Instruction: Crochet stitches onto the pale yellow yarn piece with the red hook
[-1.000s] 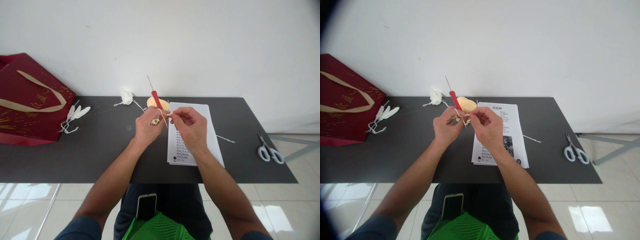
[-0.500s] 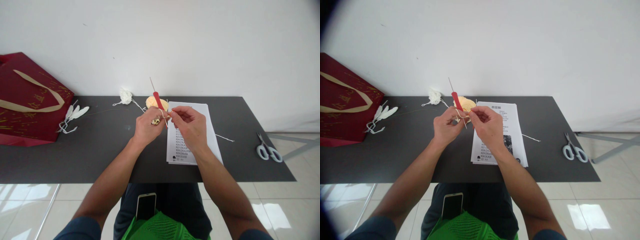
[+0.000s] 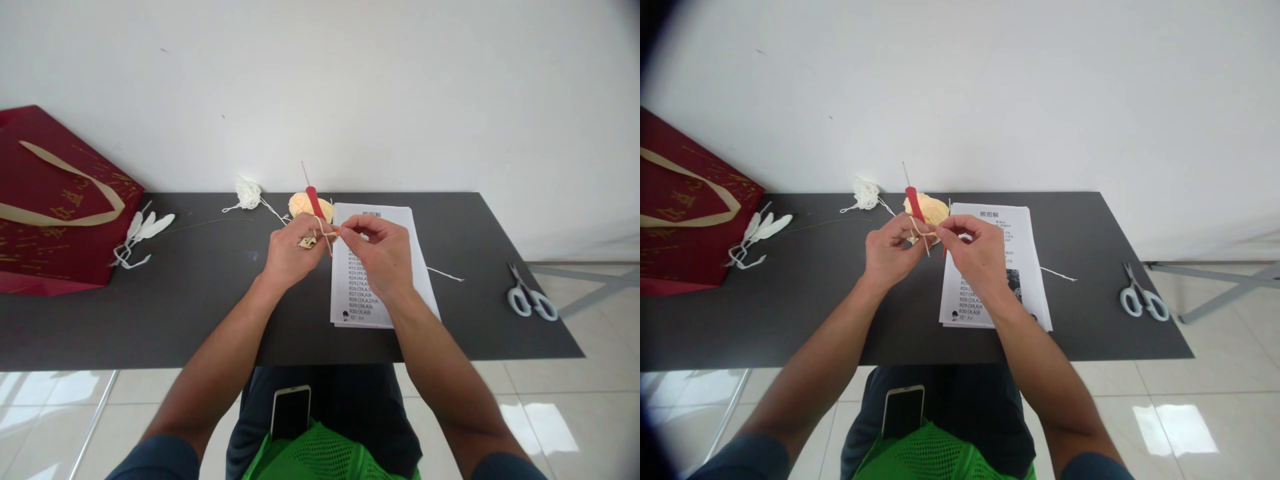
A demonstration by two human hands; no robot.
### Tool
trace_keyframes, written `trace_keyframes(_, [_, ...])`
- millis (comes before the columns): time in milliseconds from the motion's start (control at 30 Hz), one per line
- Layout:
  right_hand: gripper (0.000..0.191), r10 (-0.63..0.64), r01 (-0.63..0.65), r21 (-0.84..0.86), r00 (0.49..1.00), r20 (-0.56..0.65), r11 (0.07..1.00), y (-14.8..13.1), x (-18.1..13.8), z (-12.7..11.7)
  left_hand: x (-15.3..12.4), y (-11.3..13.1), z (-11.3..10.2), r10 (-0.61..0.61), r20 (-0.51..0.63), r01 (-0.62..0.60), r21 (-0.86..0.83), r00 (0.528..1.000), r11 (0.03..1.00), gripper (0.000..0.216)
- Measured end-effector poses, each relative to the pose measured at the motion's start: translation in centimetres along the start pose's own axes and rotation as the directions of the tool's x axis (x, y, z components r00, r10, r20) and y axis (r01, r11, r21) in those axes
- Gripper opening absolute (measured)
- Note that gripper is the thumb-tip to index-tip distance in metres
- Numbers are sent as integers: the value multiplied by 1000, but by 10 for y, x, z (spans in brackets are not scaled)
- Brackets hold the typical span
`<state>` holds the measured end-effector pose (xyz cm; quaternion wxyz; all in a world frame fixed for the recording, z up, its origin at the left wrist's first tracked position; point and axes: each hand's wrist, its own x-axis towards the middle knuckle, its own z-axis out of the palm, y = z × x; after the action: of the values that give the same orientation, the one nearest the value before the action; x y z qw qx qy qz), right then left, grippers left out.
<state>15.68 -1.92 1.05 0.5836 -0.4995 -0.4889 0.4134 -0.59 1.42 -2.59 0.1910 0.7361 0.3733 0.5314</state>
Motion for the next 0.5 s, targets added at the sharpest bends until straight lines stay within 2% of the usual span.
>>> trace_keyframes(233, [3, 43, -47, 101, 998, 47, 994, 3, -1, 1, 1, 1, 1, 56, 19, -55, -60, 998, 997, 7])
trace_keyframes(500, [8, 142, -143, 172, 990, 18, 975, 3, -1, 3, 3, 4, -1, 114, 53, -110, -62, 992, 992, 5])
